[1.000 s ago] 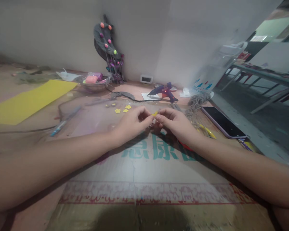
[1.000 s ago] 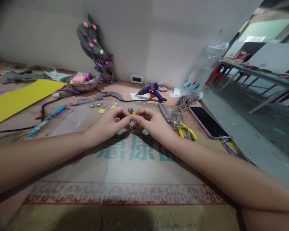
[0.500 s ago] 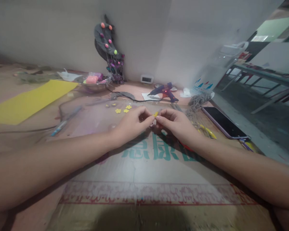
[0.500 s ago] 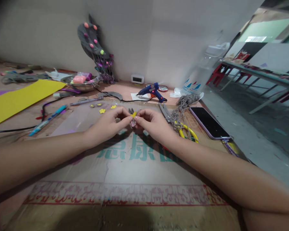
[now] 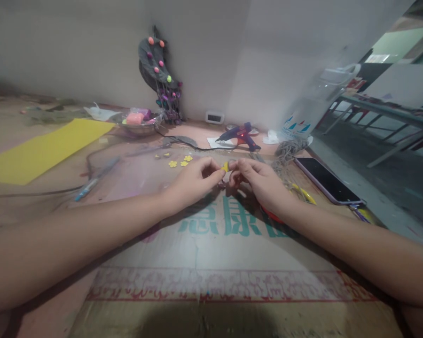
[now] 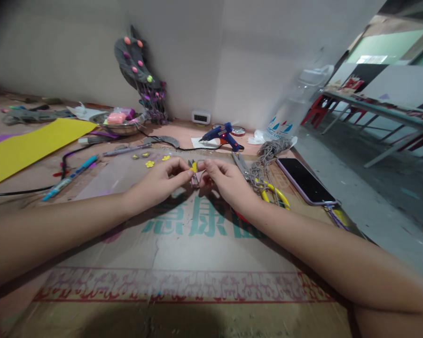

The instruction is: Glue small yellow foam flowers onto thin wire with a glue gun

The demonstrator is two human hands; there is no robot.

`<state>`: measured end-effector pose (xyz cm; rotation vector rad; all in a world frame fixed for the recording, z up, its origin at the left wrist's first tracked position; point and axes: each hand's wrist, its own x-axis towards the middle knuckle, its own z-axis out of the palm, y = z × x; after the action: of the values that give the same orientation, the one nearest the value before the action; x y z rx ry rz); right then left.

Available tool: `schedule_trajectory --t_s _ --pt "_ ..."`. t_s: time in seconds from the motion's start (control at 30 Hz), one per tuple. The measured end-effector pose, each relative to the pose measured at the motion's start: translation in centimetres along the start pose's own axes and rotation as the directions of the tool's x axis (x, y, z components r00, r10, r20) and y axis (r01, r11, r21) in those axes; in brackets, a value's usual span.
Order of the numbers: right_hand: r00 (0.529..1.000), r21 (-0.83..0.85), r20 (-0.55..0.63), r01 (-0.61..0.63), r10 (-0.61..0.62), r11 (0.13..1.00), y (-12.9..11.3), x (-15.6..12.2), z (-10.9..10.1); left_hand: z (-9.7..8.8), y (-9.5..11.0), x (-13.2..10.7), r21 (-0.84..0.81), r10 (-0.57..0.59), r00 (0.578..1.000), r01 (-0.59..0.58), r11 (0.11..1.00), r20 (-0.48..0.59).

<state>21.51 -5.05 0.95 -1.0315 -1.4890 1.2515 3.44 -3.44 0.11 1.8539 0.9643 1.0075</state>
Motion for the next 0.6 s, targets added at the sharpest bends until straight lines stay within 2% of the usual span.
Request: schedule_trajectory --t_s 0.1,0.3,0.6 --pt "1.0 -0.026 -0.03 0.003 -0.003 1.0 0.08 0.09 -0.23 0.09 -0.08 -0.09 -0.037 -0.012 1.0 0.012 0.999 0.0" --pt "0.985 -0.17 -0.124 0.1 -0.122 0.98 -0.01 0.49 -0.55 0.22 -0.13 -0.05 -0.128 -0.049 0.999 0.049 0.991 0.009" --pt "0.991 -0.182 -0.125 0.027 -0.051 0.983 -0.09 0.43 -0.18 0.11 -0.19 0.04 -0.062 -0.041 0.999 0.04 0.997 -0.017"
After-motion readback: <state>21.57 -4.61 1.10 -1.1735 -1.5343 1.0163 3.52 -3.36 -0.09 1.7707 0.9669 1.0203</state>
